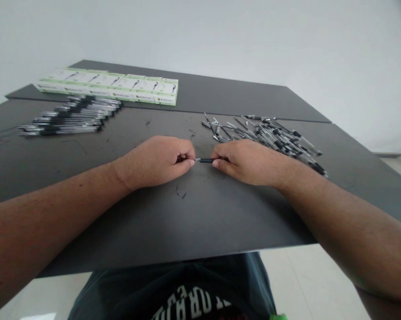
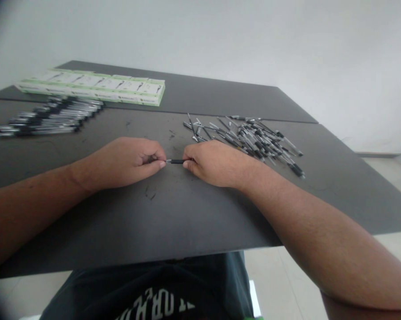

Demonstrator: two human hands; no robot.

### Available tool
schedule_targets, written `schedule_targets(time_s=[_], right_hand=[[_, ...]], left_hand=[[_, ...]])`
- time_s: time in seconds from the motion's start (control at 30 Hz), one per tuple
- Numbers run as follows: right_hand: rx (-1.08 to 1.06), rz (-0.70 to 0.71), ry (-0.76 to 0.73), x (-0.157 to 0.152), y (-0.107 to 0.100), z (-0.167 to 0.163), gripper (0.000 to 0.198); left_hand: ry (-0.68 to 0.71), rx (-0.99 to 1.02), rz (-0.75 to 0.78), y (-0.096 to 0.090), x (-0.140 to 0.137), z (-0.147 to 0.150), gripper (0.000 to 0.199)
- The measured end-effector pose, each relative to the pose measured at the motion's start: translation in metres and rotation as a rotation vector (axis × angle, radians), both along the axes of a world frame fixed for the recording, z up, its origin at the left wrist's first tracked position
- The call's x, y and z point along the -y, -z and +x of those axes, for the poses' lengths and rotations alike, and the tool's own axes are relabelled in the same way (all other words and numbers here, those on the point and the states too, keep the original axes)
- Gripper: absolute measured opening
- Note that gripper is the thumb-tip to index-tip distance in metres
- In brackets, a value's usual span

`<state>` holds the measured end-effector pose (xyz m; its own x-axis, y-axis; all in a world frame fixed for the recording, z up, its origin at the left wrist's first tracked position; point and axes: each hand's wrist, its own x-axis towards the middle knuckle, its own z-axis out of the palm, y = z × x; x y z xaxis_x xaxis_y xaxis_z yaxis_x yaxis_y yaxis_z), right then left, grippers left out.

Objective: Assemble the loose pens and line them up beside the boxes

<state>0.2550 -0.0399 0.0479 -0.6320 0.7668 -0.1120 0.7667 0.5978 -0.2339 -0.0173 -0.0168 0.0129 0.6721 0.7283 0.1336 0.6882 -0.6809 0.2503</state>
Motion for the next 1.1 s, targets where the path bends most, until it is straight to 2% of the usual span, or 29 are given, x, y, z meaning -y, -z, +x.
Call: schedule_targets(time_s=[0.2, 0.4, 0.63, 0.83, 1.1], right_hand=[[-0.019, 0.013, 0.061, 0.0023, -0.0021, -0.0007, 0.017], [0.001, 0.017, -0.004, 0.0019, -0.0032, -0.0022, 0.025], [-0.086, 0.022, 0.066, 0.0022, 0.0014, 0.0007, 0.022], [-0.031, 0.042, 0.026, 0.0031, -0.0012, -0.0016, 0.022], [-0.042, 0.038, 0.066, 0.0035, -0.002, -0.0007, 0.016]], left_hand=[[0.0, 0.001, -0.008, -0.0008, 0.0006, 0.0003, 0.029], [0.004, 0.015, -0.004, 0.0005, -0.0003, -0.0006, 0.028], [0.0, 0.0, -0.019, -0.0016, 0.0015, 0.0001, 0.029], [0.006, 0.01, -0.017, -0.0014, 0.001, 0.0001, 0.03], [0.013, 0.009, -0.004, -0.0011, 0.0003, -0.0008, 0.028]])
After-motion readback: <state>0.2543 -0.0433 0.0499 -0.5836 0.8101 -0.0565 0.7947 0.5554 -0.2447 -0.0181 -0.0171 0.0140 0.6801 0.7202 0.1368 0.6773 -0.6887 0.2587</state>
